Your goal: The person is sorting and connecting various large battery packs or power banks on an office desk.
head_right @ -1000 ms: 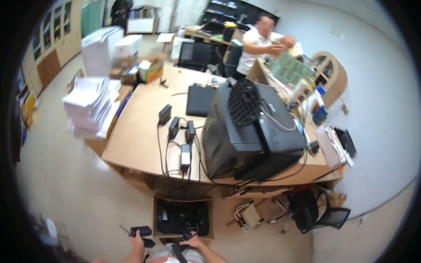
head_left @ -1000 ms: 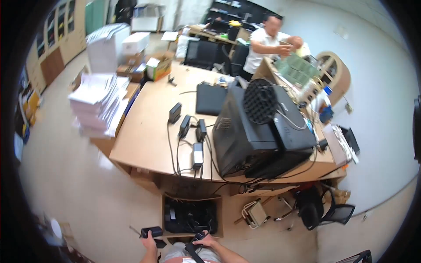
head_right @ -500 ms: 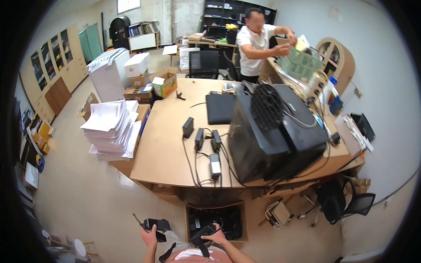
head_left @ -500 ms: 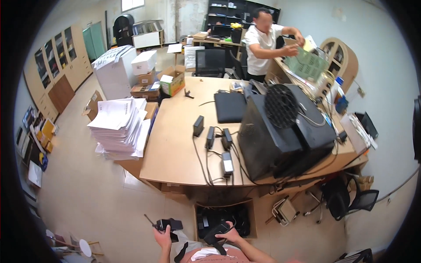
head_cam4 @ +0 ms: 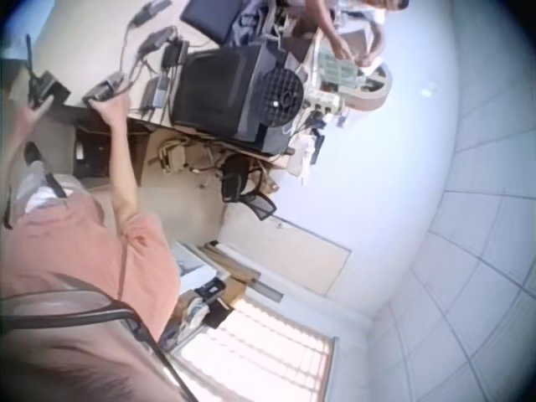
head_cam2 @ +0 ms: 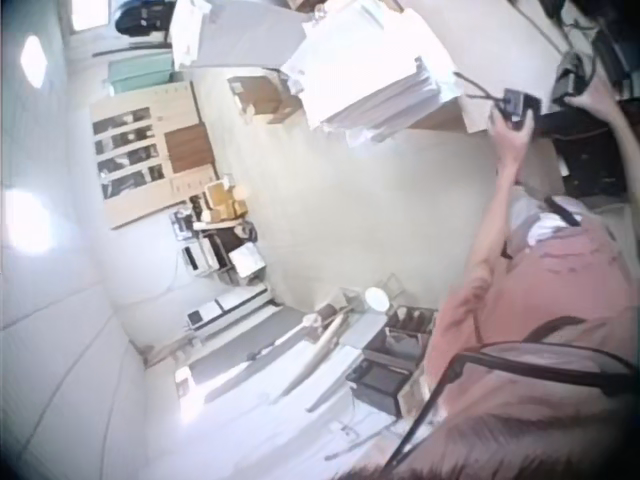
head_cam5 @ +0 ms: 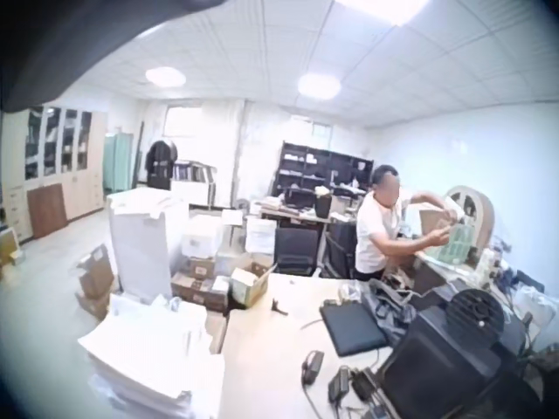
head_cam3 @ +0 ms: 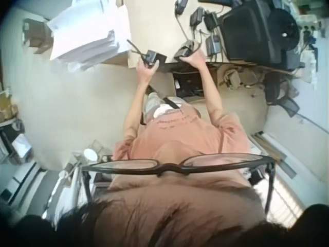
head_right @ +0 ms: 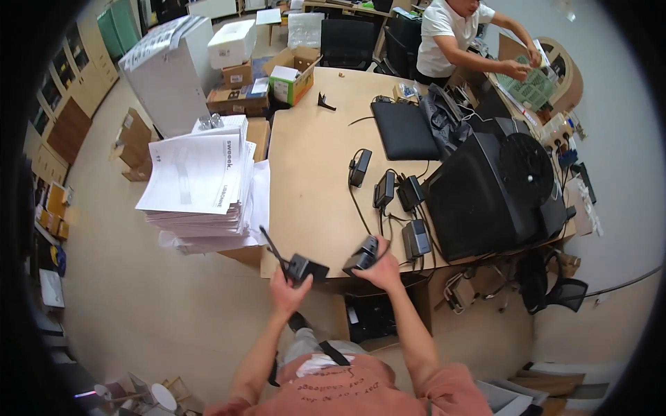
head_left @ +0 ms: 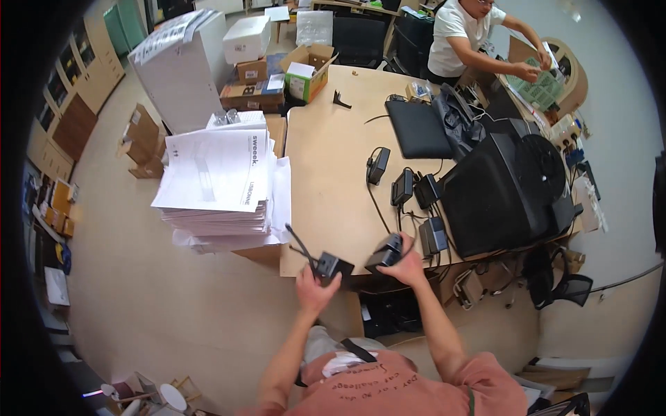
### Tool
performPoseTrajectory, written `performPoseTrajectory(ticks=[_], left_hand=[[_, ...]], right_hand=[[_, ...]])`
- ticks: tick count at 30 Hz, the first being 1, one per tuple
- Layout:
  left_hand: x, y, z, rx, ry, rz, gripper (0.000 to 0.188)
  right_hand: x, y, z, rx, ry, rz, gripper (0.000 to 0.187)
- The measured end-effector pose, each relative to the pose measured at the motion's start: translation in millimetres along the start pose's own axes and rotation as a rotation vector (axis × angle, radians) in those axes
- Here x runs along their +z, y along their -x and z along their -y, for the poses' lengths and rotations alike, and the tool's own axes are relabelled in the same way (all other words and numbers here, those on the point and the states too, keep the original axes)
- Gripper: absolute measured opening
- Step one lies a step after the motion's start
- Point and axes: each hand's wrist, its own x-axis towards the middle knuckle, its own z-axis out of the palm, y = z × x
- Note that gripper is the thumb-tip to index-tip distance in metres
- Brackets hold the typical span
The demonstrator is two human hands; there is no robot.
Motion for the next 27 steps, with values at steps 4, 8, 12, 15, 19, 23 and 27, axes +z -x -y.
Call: performPoseTrajectory(ticks=[4,8,12,15,19,23,27], left_hand=[[20.5,-69.5,-0.6,0.032,-0.117,0.108,0.050],[52.4,-107.5,24.1,0.220,-0.196,0.165,0.049],[81.0,-123.5,30.6,0.288,-0.330,0.201,0.049],[84.4,-138.5,22.8,0.210,-0.426,0.251,0.046],[90.6,-140.7,17.1,0.398,-0.549,0.345,0.048],[79.8,-134.1,20.2,0.387,-0.681,0.404,0.048],[84.3,-139.9,10.8,0.418,-0.725,0.427,0.052]], right_hand=[[43.6,-32.0,9.1,-0.010,0.103,0.014,0.111],[69.5,-22.6,7.5,-0.041,-0.018,0.002,0.096],[75.0,-32.7,-5.5,-0.029,-0.111,-0.107,0.095],[82.6,-54.1,-4.7,0.004,-0.162,-0.158,0.090],[87.8,-79.3,-4.3,0.079,-0.261,-0.150,0.094],[81.7,-82.6,-12.0,-0.094,-0.457,-0.109,0.104],[78.4,-79.6,-29.0,-0.043,-0.582,-0.027,0.101]])
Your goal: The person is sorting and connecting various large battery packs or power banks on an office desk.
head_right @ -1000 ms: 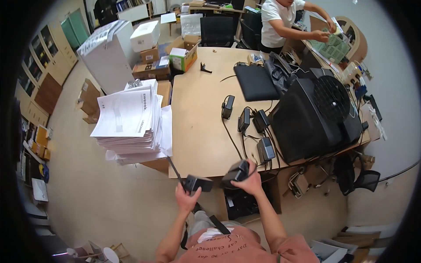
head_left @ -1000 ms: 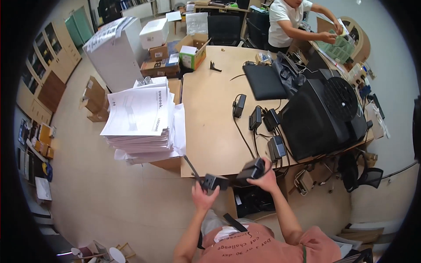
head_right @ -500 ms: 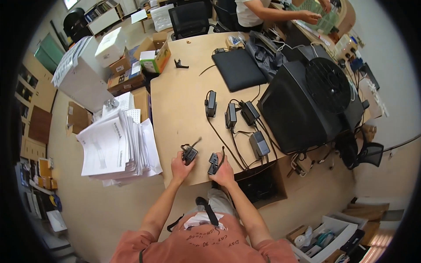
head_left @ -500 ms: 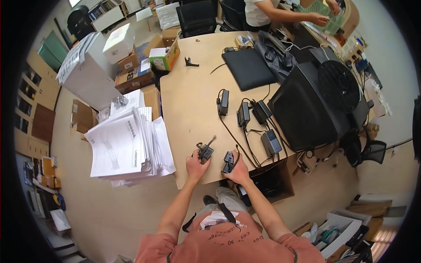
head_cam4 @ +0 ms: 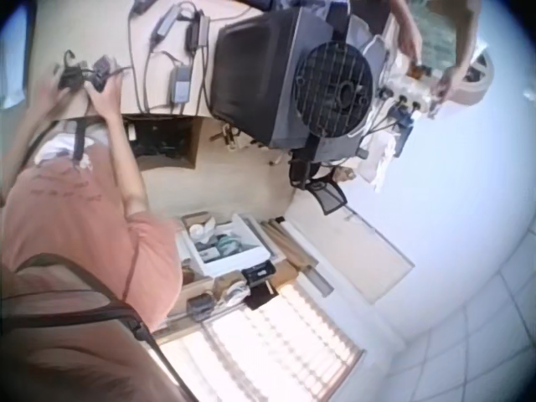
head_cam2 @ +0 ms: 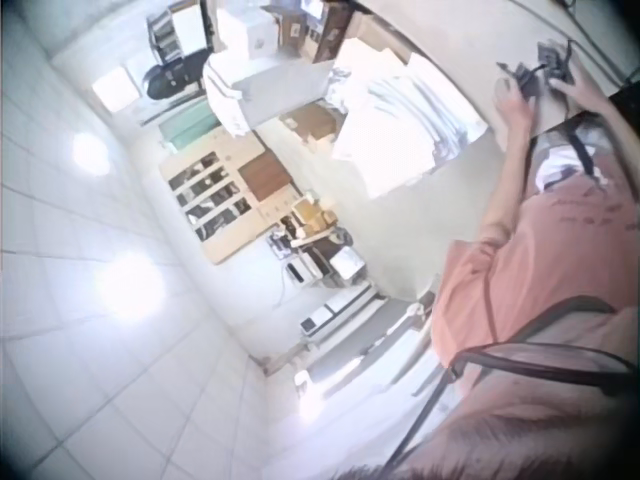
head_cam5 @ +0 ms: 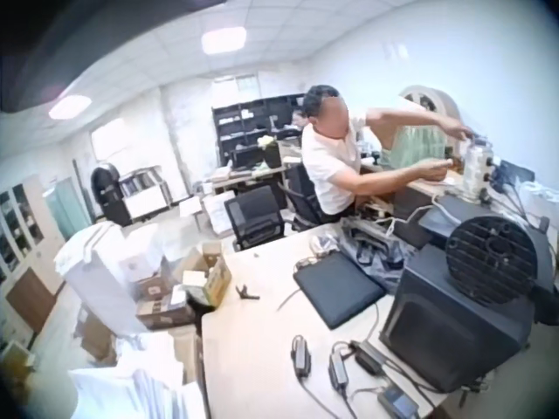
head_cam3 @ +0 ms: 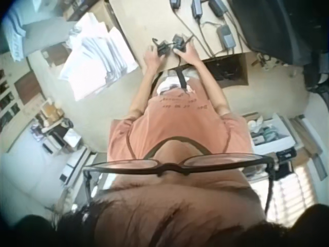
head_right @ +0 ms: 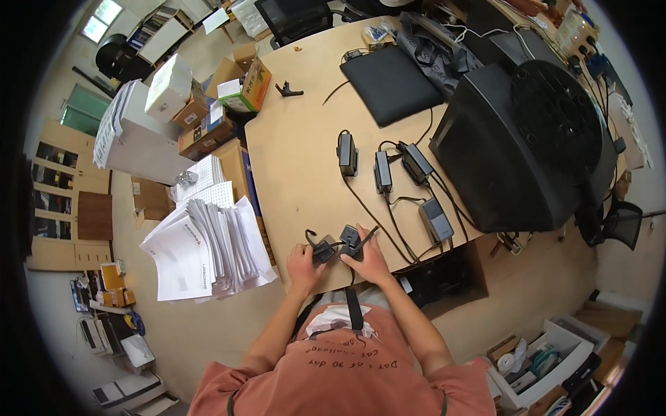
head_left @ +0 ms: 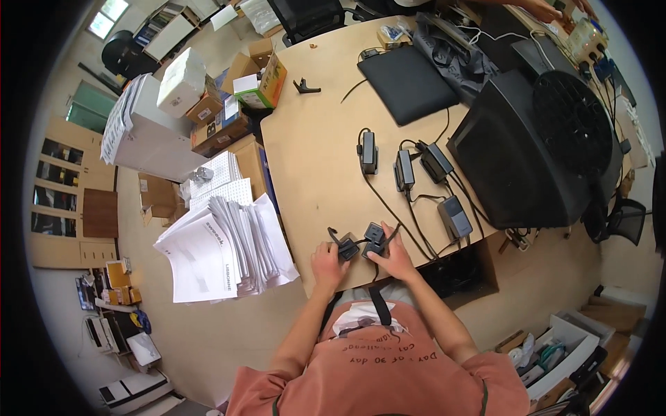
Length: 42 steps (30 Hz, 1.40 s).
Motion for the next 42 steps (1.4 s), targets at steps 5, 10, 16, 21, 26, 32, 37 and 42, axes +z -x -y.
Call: performPoseTrajectory(ticks=[5,10,16,21,26,32,37,42], left_hand=[[-6.4,-6.9,1.7,0.077,0.000,0.005,0.065],[-11.1,-14.2,18.0,0.131,0.046,0.101,0.069],[-43.1,1.0,-18.2,0.253,0.197,0.029,0.073],[-22.5,3.5,5.1,-0.013,0.255,0.009,0.060],[-19.0,18.3,-5.4,-0.030,0.172,-0.189,0.065],[-33.2,7.5,-89.5,0.379,0.228,0.040,0.074],[7.6,-26.9,-75.1,0.329,0.127,0.176,0.064],[3.2,-14.8,-102.5,0.349,0.158,0.060,0.069]], right_hand=[[-20.1,13.7,-11.1,0.177,-0.300,0.141,0.094],[-26.1,-3.6,10.9,-0.075,0.213,-0.011,0.076],[-32.0,-44.1,35.0,-0.365,0.793,0.176,0.064],[-21.6,-50.1,3.1,-0.430,0.760,0.128,0.029],[-40.8,-19.1,12.0,-0.182,0.494,0.036,0.040],[-78.4,41.3,30.4,-0.021,0.222,-0.296,0.063],[-107.4,101.3,-0.6,0.231,-0.210,-0.521,0.053],[-123.2,164.2,-43.5,0.517,-1.228,-0.502,0.033]])
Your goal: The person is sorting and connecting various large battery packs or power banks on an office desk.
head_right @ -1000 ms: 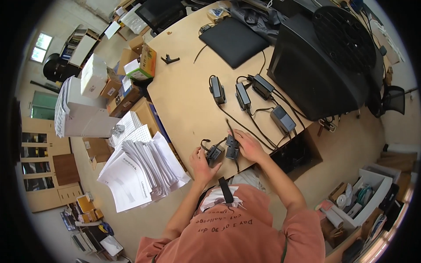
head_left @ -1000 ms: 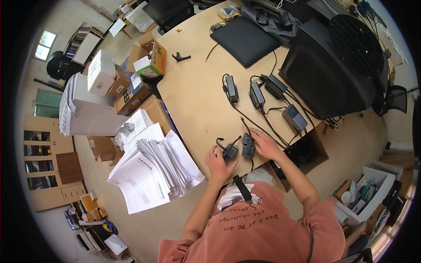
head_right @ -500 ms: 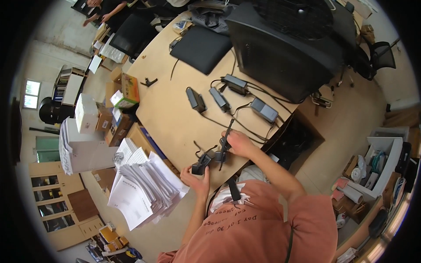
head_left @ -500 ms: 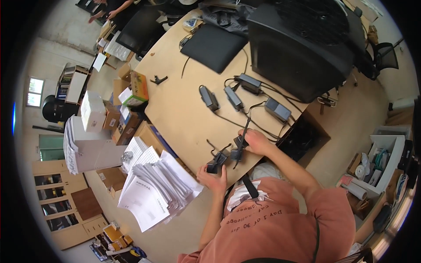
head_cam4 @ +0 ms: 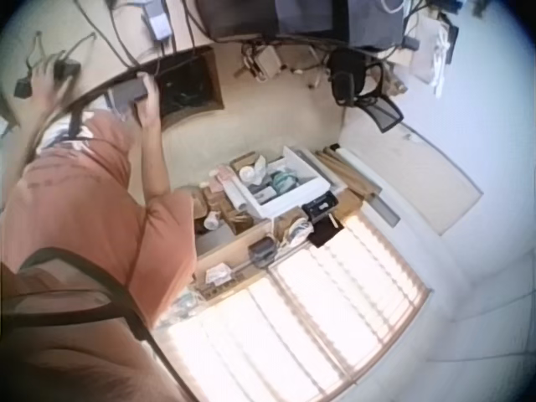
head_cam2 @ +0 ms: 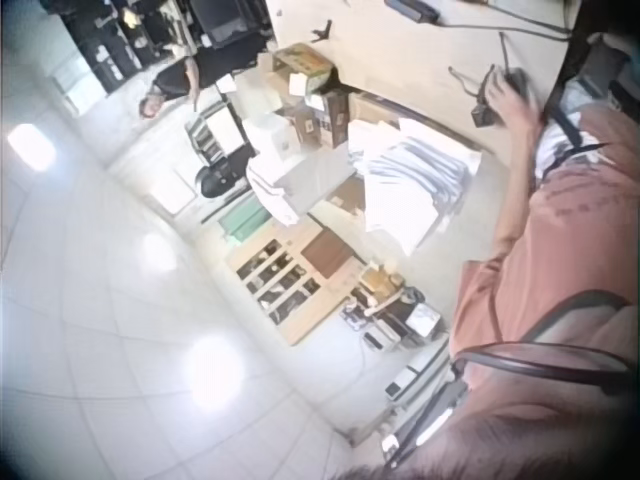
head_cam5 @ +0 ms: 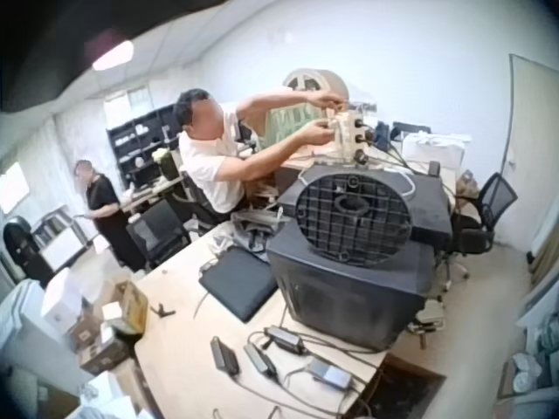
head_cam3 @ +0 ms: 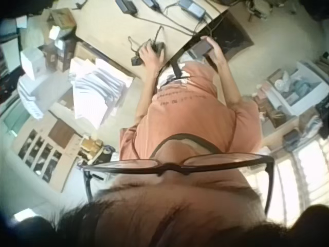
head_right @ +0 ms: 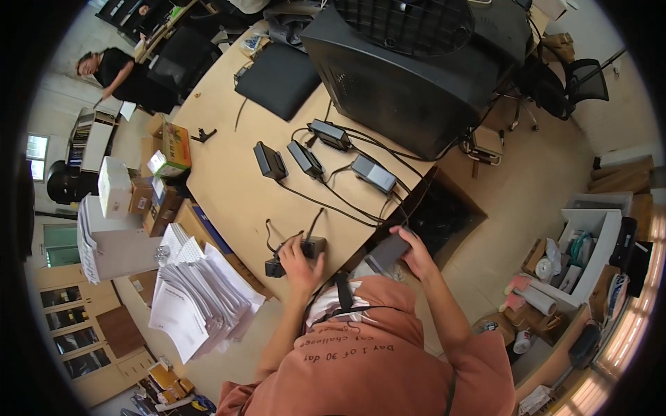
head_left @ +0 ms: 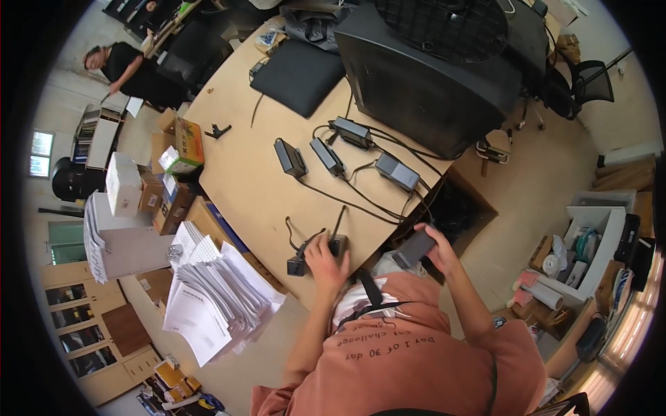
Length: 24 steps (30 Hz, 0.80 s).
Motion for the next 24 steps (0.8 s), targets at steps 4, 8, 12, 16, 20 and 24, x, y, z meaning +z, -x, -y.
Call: performPoseTrajectory(ticks=[4,8,12,16,20,24], left_hand=[[-13.0,0.7,-49.8,-0.242,0.614,0.401,0.057],[35.4,15.2,-45.4,-0.942,1.844,0.844,0.052],[46.1,24.1,-21.6,-1.007,1.733,0.804,0.050],[38.6,25.0,-28.6,-0.838,1.775,0.860,0.066],[25.7,15.3,-36.5,-0.884,1.530,0.837,0.051],[17.2,2.1,-42.7,-0.790,1.418,0.921,0.045]], right_hand=[[23.6,17.1,1.9,0.001,0.229,0.180,0.041],[55.0,-8.6,-51.8,-0.388,1.005,0.135,0.037],[117.8,9.9,-39.7,-0.550,1.082,0.098,0.030],[92.7,-42.1,-56.9,-0.200,0.496,0.301,0.031],[117.9,-54.7,-21.8,0.135,0.341,0.389,0.029],[148.4,-62.3,16.7,0.062,0.544,0.611,0.039]])
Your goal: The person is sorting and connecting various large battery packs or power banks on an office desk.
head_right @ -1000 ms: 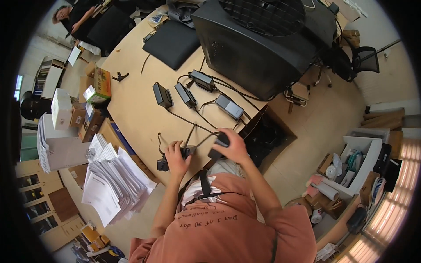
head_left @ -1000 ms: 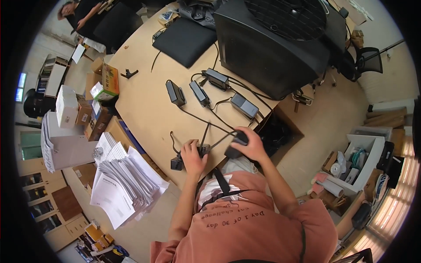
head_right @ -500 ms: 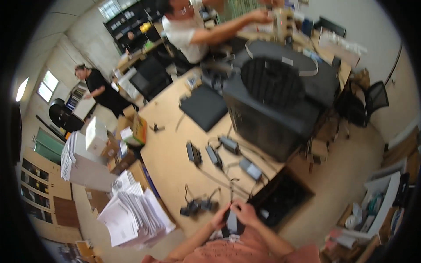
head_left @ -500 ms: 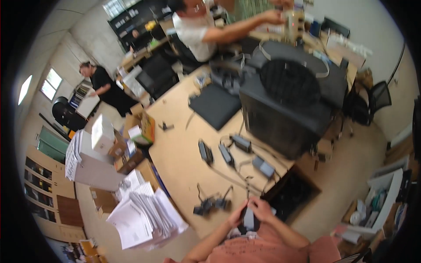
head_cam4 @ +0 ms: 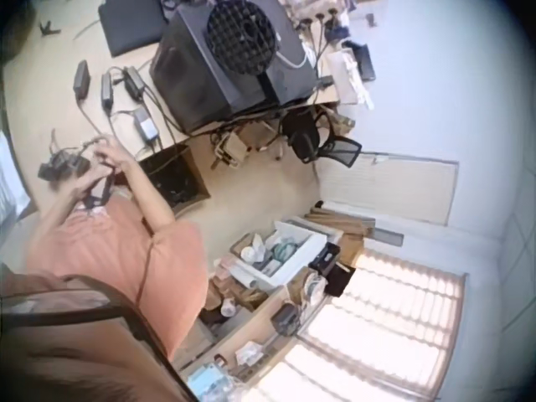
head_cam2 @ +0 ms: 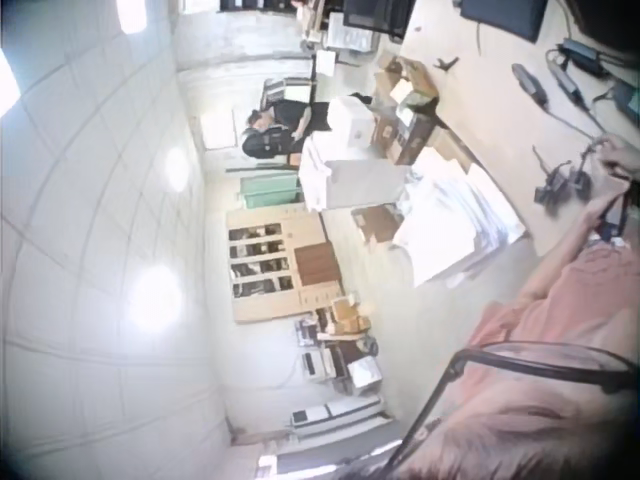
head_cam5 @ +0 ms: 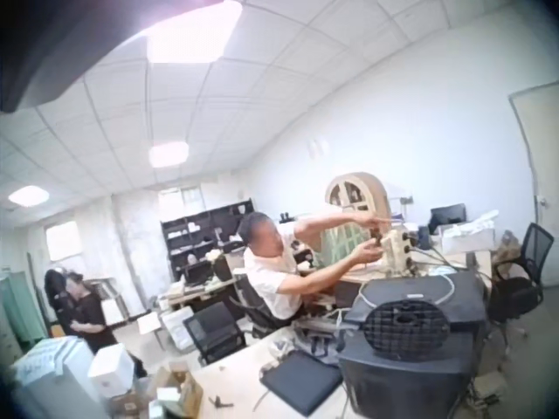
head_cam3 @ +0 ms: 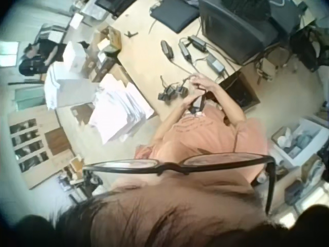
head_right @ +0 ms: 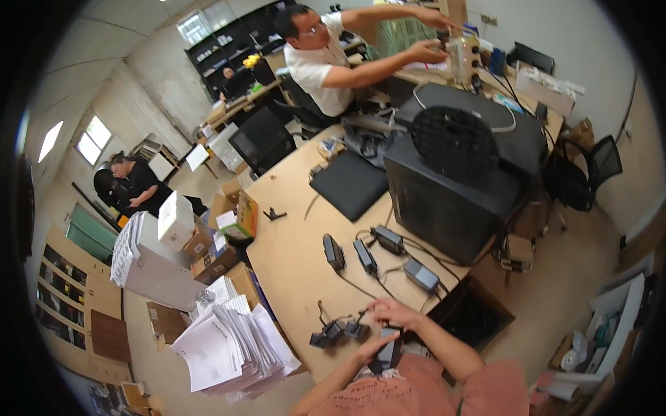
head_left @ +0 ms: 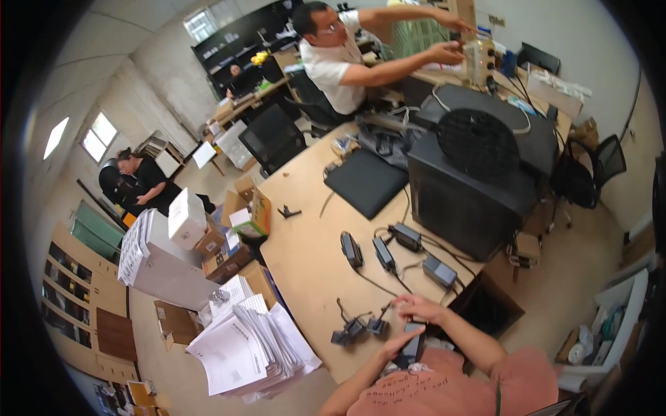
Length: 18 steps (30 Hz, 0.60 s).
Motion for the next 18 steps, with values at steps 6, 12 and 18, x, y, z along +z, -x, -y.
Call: performPoseTrajectory(ticks=[6,12,18], left_hand=[[-18.4,-3.6,15.4,0.049,0.105,-0.097,0.048],[-26.9,0.1,26.4,-0.093,0.345,0.061,0.056],[7.1,-7.3,-12.0,-0.105,0.165,0.057,0.044]], right_hand=[[-28.7,-6.7,-2.9,-0.224,-0.447,-0.466,0.034],[-72.3,8.3,-5.3,-0.371,-0.509,-0.595,0.017],[-124.8,-24.5,-1.3,-0.291,0.777,-1.152,0.039]])
